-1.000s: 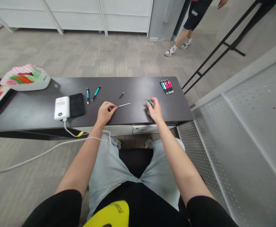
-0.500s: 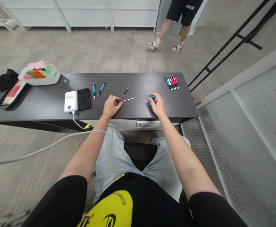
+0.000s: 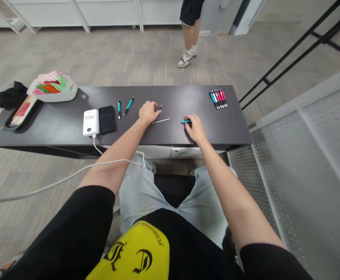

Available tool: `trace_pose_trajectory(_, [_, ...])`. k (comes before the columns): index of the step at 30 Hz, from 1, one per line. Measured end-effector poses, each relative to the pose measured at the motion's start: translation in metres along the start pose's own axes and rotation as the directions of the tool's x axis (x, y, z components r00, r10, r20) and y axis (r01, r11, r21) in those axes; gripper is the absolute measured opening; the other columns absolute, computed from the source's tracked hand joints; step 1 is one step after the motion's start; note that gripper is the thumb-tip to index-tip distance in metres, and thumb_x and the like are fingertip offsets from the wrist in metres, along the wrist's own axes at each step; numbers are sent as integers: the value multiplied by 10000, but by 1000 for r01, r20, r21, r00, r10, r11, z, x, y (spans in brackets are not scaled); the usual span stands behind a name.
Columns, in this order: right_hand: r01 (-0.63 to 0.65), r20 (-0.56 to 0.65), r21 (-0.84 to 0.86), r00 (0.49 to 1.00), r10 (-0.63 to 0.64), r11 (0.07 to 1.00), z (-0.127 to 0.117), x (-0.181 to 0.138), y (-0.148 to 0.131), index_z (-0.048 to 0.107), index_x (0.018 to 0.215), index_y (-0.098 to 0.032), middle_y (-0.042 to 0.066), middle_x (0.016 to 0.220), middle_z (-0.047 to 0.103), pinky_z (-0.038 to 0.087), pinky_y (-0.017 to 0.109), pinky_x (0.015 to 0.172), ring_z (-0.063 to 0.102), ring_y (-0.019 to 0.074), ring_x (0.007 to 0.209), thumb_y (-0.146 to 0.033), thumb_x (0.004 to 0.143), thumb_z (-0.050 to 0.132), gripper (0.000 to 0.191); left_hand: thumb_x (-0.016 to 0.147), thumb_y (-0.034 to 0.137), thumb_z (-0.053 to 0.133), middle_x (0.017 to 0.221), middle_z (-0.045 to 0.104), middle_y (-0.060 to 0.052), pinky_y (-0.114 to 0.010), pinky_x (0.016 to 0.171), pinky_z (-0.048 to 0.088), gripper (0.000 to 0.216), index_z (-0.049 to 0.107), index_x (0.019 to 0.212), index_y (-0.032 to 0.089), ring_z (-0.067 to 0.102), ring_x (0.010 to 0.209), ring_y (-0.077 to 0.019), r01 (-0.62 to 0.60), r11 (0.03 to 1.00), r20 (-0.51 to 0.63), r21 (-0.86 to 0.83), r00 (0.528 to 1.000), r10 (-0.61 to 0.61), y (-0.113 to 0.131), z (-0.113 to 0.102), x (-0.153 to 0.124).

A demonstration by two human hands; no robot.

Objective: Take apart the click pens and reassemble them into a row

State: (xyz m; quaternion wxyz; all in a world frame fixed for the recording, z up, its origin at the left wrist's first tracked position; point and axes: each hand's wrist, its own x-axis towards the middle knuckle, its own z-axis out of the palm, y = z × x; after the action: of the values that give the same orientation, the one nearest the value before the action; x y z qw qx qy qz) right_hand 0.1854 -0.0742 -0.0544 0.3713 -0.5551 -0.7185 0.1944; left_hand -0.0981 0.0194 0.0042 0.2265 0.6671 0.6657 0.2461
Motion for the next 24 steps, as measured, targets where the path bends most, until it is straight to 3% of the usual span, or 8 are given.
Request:
trace_pose_trajectory(4, [2,-17,-27,1000,-3,1000,1,-1,0,768,1308,-234,199,1400,795,549,596,1275,711,410,1367,-166,1018,628,329,977,80,814,1115,799,-102,-525,1251,553,196,698,913,224,772,1190,-317,18,995,37,-101,999,-14,2,3,13])
trace_pose_trajectory(7, [-22,-29,-31,999,21,999,1,-1,-2,748,1283,-237,204,1380,790,553,588,1264,709,408,1349,-192,1033,626,281,1084,136,724,1054,802,-69,-400,1033,655,79,704,1056,207,806,981,-222,40,973,53,-228,998,-29,-4,-2,13])
trace_pose_trajectory(9, [-41,-38,-23,998,40,999,0,-1,-4,735,1262,-237,207,1360,792,554,594,1257,709,410,1337,-199,1036,618,257,1136,157,663,1043,794,-53,-316,895,653,54,671,1129,209,810,901,-177,65,929,51,-365,997,-50,-9,-7,9])
trace_pose_trajectory(12, [-64,-44,5,997,64,998,-1,0,-6,720,1217,-259,192,1343,801,553,615,1256,706,413,1328,-198,1009,633,234,1146,146,650,1029,774,-32,-253,840,621,94,602,1131,225,817,889,-145,78,846,32,-528,997,-71,-19,-13,-2])
trace_pose_trajectory(15, [-73,-43,49,996,75,996,-3,0,-7,712,1152,-290,178,1307,810,561,651,1242,704,431,1304,-226,981,675,186,1116,147,664,1062,784,-34,-269,856,625,129,573,1112,239,808,879,-148,36,885,-7,-465,999,-44,-30,-16,-15])
trace_pose_trajectory(19, [-85,-49,89,995,90,992,-5,1,-6,713,1058,-332,184,1253,796,549,727,1241,698,473,1288,-288,966,694,104,1044,179,742,1103,814,-55,-362,977,627,120,645,1087,236,736,868,-185,-33,944,-63,-329,998,13,-42,-17,-31])
trace_pose_trajectory(24, [-84,-65,107,994,91,991,-6,-1,-6,726,949,-385,191,1240,760,508,806,1255,658,506,1288,-422,977,728,47,1032,202,743,1100,809,-75,-418,1003,603,75,721,1093,241,670,848,-227,-91,984,-70,-152,994,81,-51,-12,-44])
